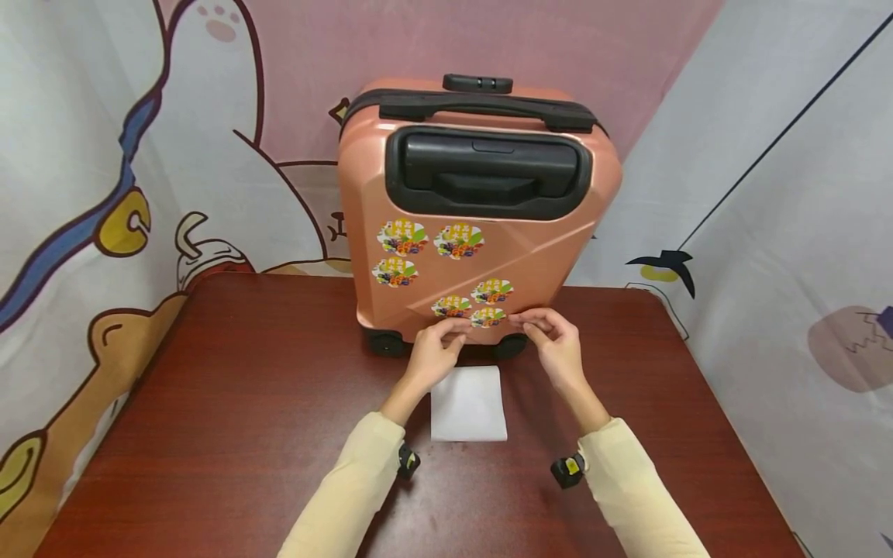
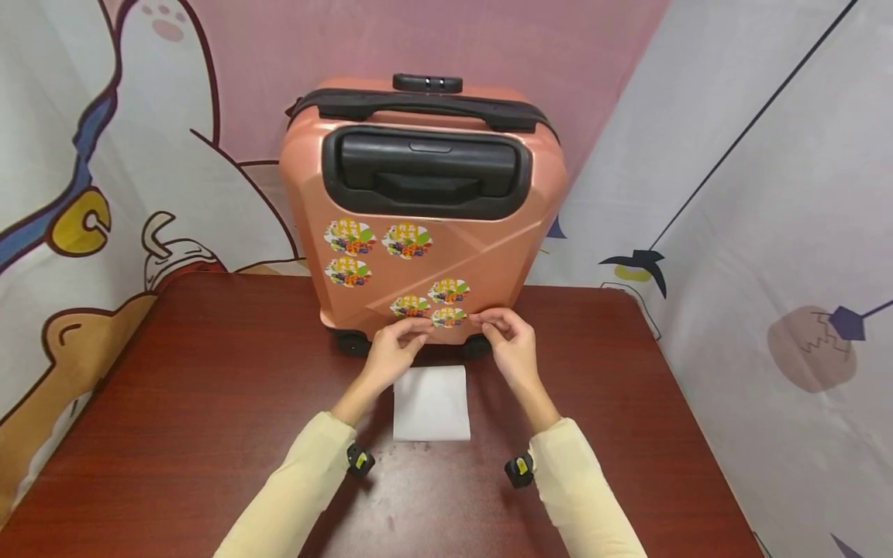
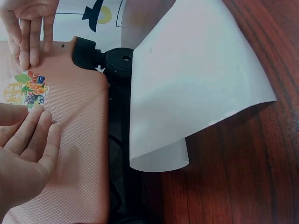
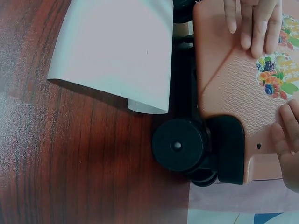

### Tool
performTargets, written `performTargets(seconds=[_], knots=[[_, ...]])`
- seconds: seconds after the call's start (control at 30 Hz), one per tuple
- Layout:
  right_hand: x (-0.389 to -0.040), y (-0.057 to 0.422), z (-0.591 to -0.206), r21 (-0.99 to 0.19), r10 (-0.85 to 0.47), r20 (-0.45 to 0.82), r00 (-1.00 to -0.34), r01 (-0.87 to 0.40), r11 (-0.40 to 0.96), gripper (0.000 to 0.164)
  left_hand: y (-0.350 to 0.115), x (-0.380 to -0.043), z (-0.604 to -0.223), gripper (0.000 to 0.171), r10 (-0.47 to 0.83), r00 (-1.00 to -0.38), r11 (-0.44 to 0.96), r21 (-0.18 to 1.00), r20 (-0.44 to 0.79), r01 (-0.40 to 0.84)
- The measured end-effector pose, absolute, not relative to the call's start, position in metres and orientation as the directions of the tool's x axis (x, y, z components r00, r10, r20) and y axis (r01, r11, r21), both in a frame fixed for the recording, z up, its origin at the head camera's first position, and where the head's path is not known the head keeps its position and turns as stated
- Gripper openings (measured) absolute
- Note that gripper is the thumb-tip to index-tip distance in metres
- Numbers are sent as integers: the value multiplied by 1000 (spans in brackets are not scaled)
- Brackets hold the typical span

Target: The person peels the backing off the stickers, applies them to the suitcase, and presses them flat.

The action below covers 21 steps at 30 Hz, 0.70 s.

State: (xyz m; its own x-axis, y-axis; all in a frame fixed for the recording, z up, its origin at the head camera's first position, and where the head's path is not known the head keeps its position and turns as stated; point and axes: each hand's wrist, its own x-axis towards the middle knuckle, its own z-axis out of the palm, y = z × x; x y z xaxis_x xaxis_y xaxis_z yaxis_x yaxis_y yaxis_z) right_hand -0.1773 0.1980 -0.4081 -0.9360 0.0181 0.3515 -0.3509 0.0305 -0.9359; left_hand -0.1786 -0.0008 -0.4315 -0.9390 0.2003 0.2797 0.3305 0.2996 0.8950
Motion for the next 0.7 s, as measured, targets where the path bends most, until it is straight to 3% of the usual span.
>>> performTargets(seconds=[0.4,0.7], knots=[[-172,202,-406,-946,8,325,-946,-325,21,13,-10,-177,-431,23,193,-945,320,894,262,313],[-164,201,-403,-951,-5,269,-963,-266,156,15,-25,-172,-436,21,166,-949,291,907,267,306]])
